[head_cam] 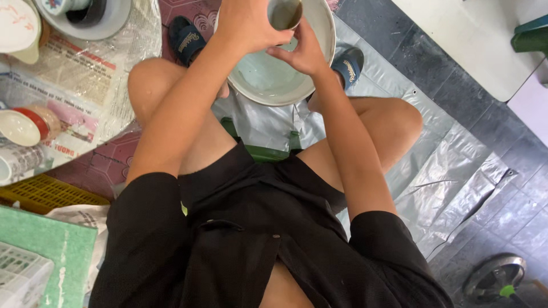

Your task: The person sits on a small stool and washes various ceramic dishes, including bowls and cups, by hand in a white bucket filled with water. They scrub each item individually and place the cleaned pieces onto a nearby surface covered with newspaper.

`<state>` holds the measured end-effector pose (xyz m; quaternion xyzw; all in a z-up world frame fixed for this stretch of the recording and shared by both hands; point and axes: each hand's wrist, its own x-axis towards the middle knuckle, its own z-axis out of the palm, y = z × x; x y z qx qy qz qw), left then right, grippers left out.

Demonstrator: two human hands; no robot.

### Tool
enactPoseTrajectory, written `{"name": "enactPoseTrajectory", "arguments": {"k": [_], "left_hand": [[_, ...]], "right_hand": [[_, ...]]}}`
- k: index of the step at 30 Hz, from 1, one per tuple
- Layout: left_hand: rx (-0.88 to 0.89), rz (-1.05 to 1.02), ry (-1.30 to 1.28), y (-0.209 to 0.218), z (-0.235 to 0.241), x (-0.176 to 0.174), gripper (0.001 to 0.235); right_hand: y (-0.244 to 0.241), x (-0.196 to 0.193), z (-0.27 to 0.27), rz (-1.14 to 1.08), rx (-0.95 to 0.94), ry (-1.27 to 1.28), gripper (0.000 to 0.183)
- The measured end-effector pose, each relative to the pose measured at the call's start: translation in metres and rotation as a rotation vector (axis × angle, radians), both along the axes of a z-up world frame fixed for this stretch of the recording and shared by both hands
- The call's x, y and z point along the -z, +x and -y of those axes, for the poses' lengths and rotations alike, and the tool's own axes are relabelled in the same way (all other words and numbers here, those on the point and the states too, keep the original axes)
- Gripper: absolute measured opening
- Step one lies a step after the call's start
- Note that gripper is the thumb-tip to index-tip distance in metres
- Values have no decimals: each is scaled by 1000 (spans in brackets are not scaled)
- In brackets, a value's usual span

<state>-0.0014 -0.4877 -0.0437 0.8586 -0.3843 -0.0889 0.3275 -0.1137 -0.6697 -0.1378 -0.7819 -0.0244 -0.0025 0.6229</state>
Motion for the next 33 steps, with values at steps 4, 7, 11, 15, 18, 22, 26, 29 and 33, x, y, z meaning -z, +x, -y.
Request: {"name": "enactPoseTrajectory", "arguments": {"k": [4, 7, 11, 15, 18, 22, 26, 29, 33], "left_hand": [[24, 71, -72, 3, -5, 7, 68], [-31, 245, -114, -1, -11, 15, 79], [-50, 150, -22, 2, -13, 23, 52], [-96, 197, -31, 9, -15, 22, 35], [-107, 146, 34, 16, -13, 25, 19], [-97, 187, 47, 18, -10, 28, 12], [-119, 260, 65, 17, -7, 28, 23], [-96, 249, 62, 17, -10, 27, 29], [-83, 246, 70, 17, -12, 38, 28]], "right_hand": [[16, 35, -13, 87, 132, 108, 98], [25, 50, -11, -80, 86, -238, 90], [41, 97, 2, -331, 54, -450, 73], [41, 133, -1, -673, 131, -412, 80], [40, 152, -6, -851, 204, -264, 87], [42, 178, -10, -910, 274, -256, 89], [41, 183, -7, -858, 261, -296, 110], [35, 196, -6, -647, 216, -396, 115], [33, 193, -5, -539, 133, -403, 86]]}}
